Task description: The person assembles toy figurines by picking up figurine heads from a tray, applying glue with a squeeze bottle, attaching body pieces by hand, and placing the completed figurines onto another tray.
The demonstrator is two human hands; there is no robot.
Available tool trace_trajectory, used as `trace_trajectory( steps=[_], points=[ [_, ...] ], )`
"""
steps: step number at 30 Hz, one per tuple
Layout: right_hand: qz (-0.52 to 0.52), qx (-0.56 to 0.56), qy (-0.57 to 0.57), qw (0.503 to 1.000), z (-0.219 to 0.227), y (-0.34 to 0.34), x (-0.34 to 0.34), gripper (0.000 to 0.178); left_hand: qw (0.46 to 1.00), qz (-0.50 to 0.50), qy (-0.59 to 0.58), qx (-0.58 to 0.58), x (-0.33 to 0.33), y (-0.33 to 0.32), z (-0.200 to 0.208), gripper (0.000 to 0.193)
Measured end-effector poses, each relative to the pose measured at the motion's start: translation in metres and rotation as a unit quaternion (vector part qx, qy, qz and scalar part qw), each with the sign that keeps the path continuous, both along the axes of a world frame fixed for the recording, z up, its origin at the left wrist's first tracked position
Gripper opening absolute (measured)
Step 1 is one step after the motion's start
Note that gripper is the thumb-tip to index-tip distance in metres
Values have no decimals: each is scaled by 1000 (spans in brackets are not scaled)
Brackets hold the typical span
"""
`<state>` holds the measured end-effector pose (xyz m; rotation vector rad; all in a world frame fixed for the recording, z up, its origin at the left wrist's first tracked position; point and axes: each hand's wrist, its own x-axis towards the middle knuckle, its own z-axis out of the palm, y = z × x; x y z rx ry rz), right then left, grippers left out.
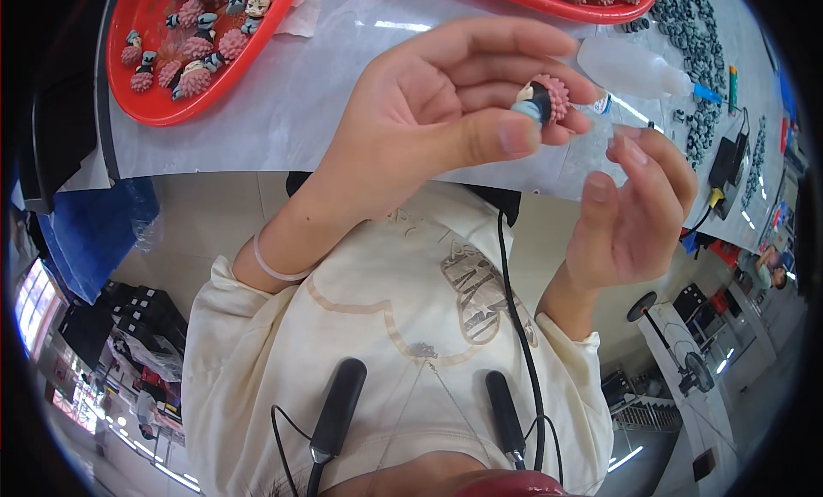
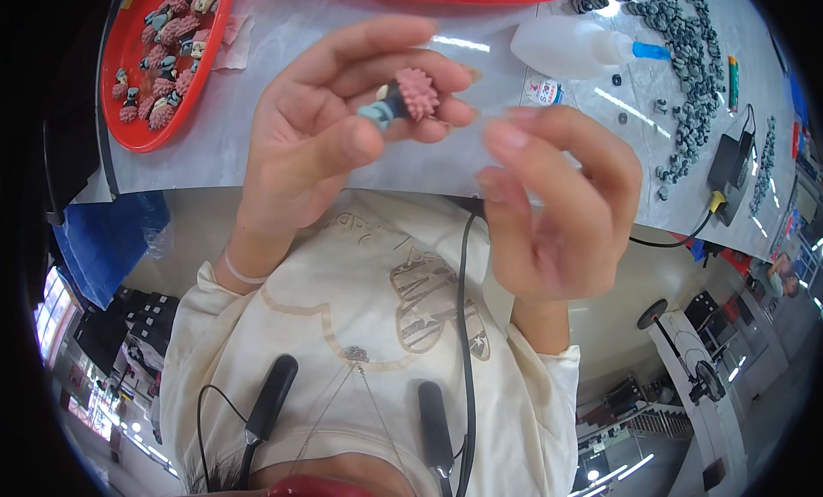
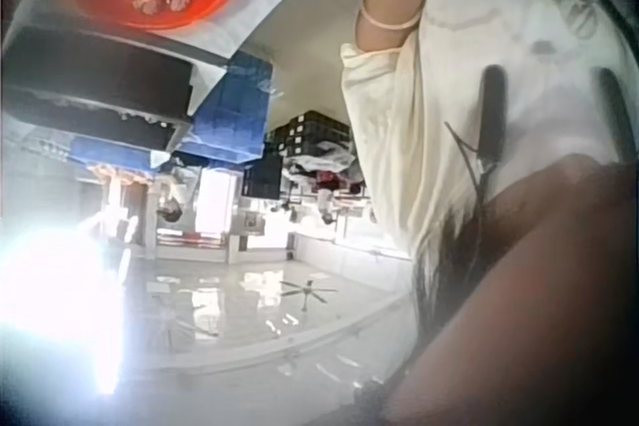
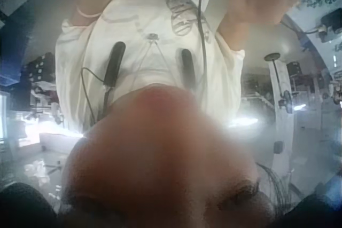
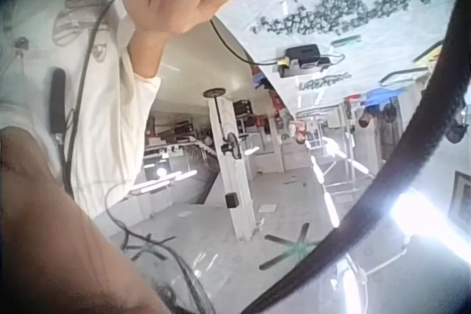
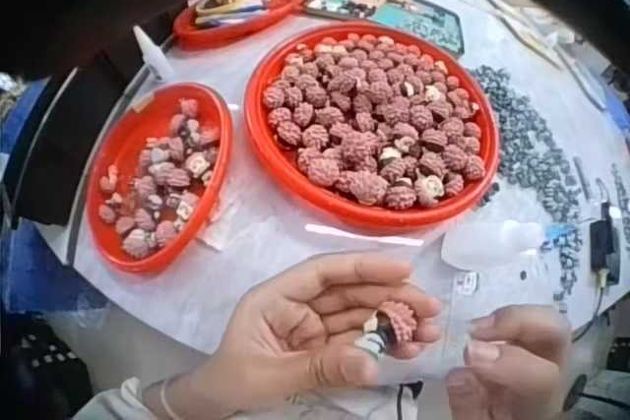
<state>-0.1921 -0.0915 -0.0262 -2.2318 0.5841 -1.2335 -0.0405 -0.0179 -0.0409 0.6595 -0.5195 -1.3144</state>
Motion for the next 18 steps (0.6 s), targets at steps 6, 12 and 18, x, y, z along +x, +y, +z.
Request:
trace_trajectory(
  steps=[6, 12, 18],
  points=[
    [72, -75, 125, 987, 13, 0, 13, 24, 996, 4, -90, 24, -1, 2, -6, 47],
    [44, 43, 39, 997, 6, -4, 3, 26, 995, 37, -93, 17, -4, 1, -3, 36],
    [63, 175, -42, 982, 0, -4, -1, 21, 989, 58, -139, -1, -3, 1, -10, 31]
  ],
)
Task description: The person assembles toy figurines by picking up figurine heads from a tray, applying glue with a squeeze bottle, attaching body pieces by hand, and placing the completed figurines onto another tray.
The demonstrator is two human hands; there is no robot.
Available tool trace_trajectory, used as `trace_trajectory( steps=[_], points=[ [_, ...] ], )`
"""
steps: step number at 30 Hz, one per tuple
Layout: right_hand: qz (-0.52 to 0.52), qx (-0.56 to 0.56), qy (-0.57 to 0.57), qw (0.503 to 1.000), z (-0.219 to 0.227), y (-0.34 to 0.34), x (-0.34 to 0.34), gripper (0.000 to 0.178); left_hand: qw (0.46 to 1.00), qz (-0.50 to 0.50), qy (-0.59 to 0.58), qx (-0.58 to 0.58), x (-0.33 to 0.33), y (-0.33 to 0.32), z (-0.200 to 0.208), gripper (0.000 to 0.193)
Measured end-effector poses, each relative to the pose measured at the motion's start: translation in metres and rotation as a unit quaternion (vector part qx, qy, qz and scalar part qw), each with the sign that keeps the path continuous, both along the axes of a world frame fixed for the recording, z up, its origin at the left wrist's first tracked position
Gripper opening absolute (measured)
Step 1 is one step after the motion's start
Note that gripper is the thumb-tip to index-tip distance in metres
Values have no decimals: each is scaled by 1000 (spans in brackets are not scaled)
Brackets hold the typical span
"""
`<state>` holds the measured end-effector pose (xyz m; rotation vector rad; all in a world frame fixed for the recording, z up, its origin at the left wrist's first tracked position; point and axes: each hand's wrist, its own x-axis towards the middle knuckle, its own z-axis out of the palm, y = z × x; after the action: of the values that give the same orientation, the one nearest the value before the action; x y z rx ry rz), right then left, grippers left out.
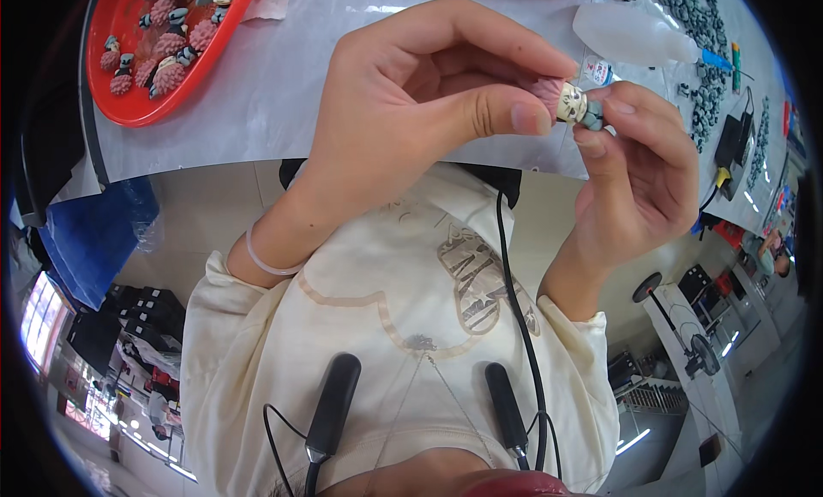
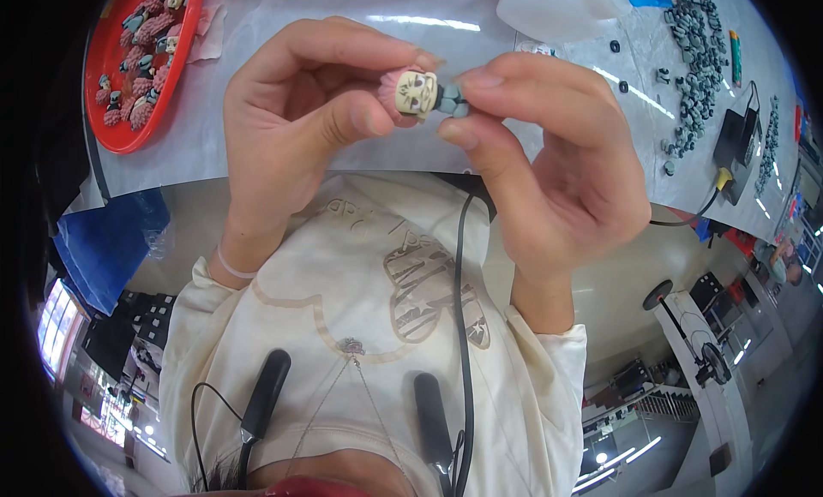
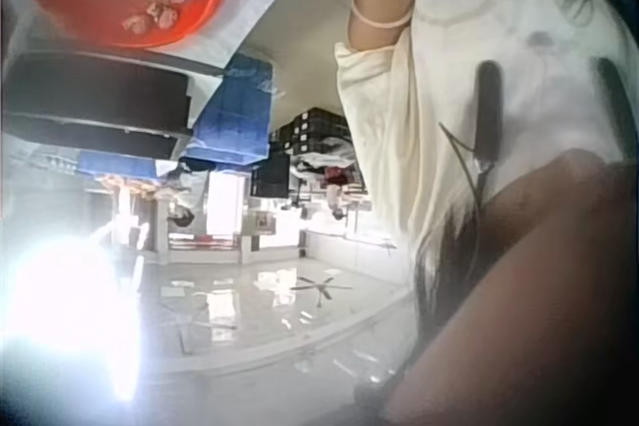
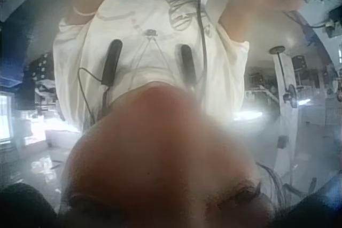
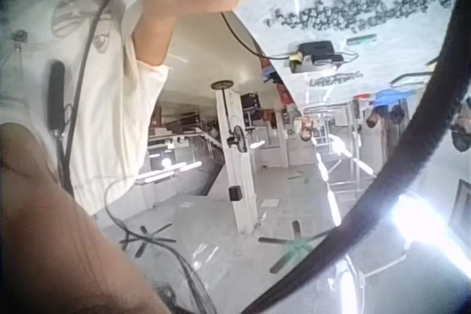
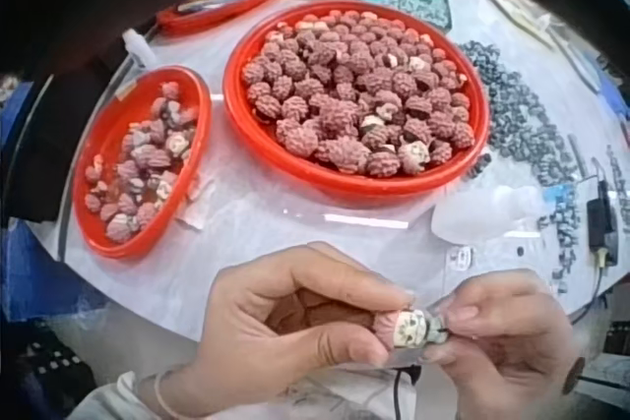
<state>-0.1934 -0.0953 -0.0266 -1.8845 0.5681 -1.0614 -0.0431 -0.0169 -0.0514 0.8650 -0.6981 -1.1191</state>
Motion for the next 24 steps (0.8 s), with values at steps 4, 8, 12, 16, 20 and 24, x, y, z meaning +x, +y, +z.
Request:
trace_trajectory(
  steps=[4, 8, 12, 16, 20, 24],
  points=[
    [18, 0, -9, 1000, 0, 0, 0, 20, 999, -1, -39, -29, 1, -2, -3, 27],
    [8, -26, 27, 999, 5, 0, -1, 20, 1000, -11, -14, 0, 0, -1, 0, 26],
    [3, -77, 52, 996, 5, 0, -1, 21, 1000, -5, -9, 2, -1, -1, 1, 22],
    [-3, -60, 34, 998, -1, 1, 0, 21, 1000, 17, -23, -8, -6, -4, 5, 18],
    [24, -16, 0, 1000, -9, 0, 2, 23, 995, 27, -69, -62, -3, -6, -5, 22],
    [44, 6, -23, 999, -11, -2, 2, 29, 996, 25, -62, -59, -5, -4, 0, 23]
  ],
)
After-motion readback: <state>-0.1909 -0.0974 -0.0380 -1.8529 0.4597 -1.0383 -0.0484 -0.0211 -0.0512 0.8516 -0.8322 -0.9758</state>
